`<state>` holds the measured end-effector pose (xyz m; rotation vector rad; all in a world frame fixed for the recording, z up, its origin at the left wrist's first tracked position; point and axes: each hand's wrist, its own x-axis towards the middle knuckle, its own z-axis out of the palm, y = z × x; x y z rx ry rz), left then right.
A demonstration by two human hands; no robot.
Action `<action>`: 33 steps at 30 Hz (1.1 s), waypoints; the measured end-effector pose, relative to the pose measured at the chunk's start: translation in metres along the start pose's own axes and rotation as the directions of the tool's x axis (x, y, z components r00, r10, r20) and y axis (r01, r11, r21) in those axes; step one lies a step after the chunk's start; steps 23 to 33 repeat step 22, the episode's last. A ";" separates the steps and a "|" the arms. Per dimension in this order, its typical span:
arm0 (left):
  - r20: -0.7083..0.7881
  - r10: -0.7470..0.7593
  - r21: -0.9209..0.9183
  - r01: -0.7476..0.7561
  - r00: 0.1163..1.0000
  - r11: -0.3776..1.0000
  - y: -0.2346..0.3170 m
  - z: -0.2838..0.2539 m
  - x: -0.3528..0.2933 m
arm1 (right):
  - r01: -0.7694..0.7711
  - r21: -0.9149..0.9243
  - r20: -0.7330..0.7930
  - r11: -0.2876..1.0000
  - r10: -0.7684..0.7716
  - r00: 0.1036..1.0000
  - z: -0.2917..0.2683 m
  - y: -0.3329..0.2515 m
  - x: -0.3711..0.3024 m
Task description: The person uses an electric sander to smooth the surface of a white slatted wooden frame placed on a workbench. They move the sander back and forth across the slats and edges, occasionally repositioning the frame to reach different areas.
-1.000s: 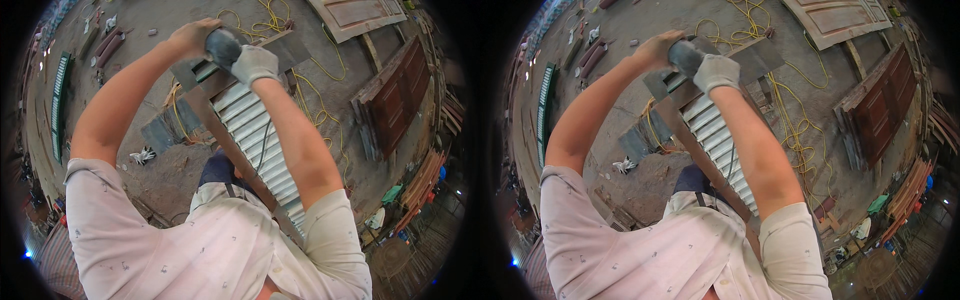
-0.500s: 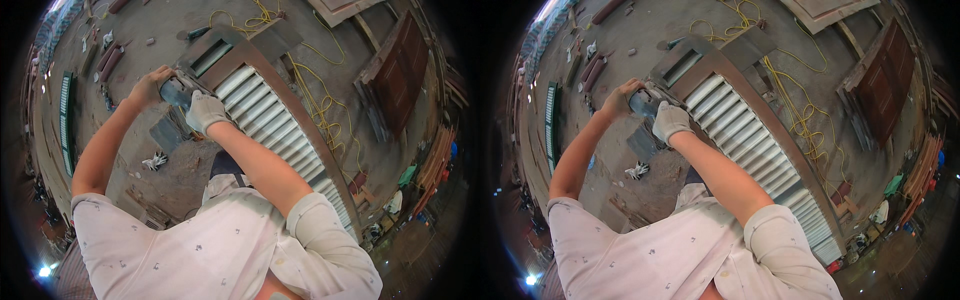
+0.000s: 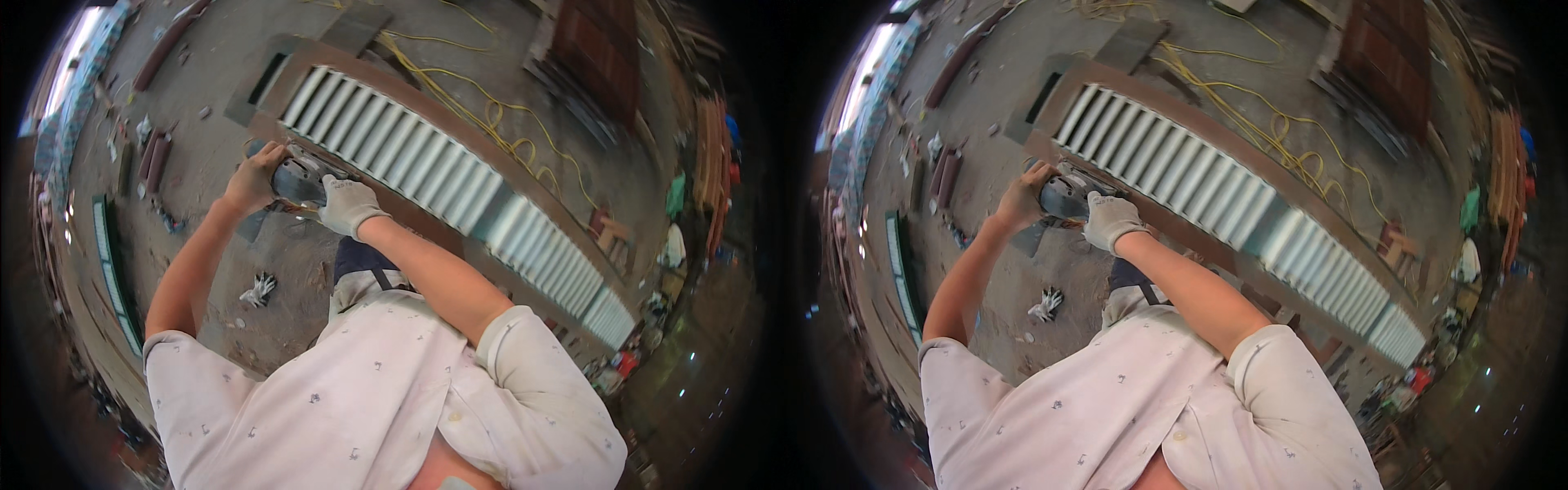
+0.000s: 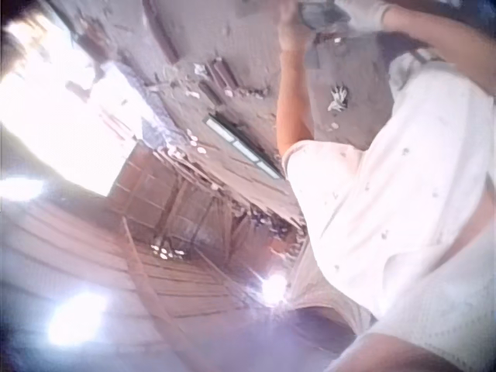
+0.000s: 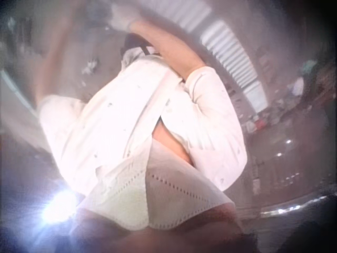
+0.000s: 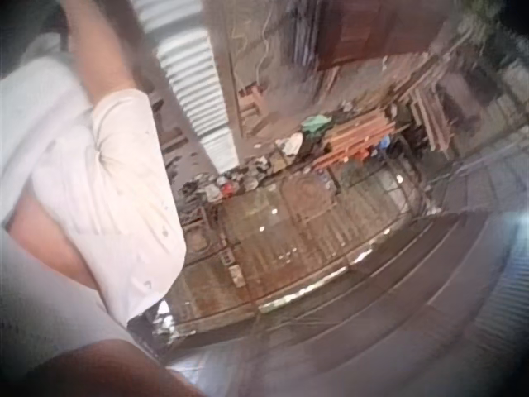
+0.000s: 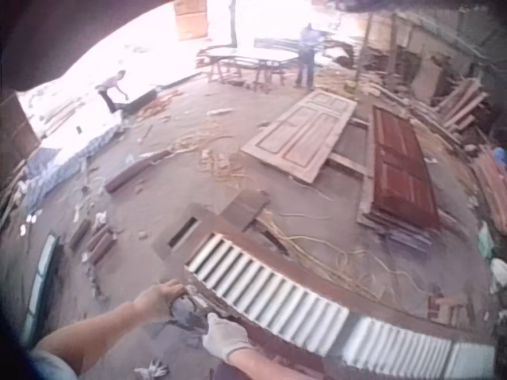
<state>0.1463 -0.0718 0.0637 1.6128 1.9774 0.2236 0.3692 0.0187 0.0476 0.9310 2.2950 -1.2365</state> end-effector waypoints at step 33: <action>0.038 0.265 -0.060 -0.262 0.964 0.963 0.246 0.177 -0.017 | -0.381 -0.127 -0.294 0.916 0.332 0.896 0.016 0.179 -0.217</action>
